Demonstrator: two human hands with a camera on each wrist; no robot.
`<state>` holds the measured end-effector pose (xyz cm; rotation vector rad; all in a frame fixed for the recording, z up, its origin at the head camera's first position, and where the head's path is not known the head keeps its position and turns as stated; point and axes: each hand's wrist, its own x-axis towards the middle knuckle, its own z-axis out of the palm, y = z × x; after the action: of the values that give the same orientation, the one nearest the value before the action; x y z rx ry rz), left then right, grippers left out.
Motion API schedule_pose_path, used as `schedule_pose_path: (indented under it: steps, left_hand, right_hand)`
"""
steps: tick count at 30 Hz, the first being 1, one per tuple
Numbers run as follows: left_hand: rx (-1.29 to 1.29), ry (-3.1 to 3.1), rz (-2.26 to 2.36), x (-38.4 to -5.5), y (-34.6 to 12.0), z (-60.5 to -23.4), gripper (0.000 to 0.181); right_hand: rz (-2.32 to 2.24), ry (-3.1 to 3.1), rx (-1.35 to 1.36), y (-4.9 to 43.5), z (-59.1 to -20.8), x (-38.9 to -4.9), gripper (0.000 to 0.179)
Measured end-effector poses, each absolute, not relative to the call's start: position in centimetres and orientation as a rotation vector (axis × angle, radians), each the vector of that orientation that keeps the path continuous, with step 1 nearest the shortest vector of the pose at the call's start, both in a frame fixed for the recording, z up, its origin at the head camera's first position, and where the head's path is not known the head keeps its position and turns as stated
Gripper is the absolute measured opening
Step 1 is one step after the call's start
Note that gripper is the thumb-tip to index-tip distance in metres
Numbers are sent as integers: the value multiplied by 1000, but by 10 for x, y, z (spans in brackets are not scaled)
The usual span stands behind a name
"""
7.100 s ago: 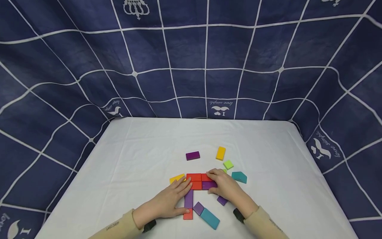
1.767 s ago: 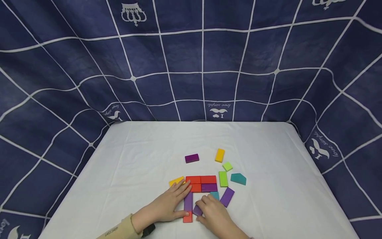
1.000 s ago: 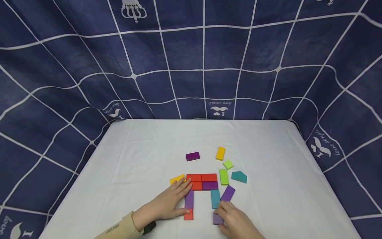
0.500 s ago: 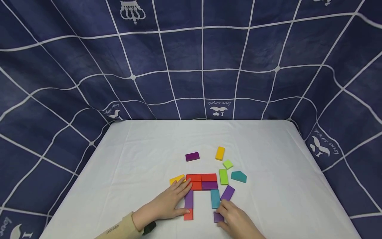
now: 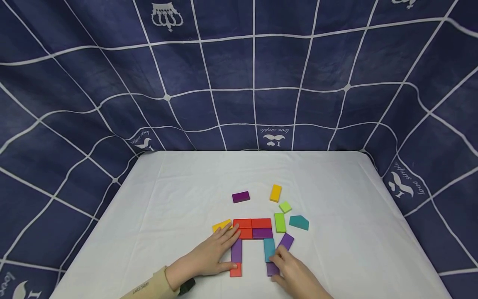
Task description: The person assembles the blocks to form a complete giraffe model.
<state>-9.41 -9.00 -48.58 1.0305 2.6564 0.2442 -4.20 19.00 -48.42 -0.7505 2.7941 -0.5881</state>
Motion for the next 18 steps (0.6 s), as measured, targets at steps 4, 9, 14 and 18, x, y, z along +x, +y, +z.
schedule_pose_path:
  steps: [4, 9, 14, 18]
  left_hand:
    - [1040, 2661, 242, -94, -90, -487, 86]
    - [1048, 2665, 246, -94, -91, -488, 86]
    - [1041, 2658, 258, -93, -91, -489, 87]
    - [1034, 2655, 265, -94, -91, -488, 87]
  right_hand:
    - [-581, 2793, -752, 190, -484, -43, 39]
    - [-593, 2789, -755, 190, -484, -43, 38]
    - [-610, 2791, -762, 190, -485, -43, 37]
    - [-619, 2790, -756, 190, -485, -43, 37]
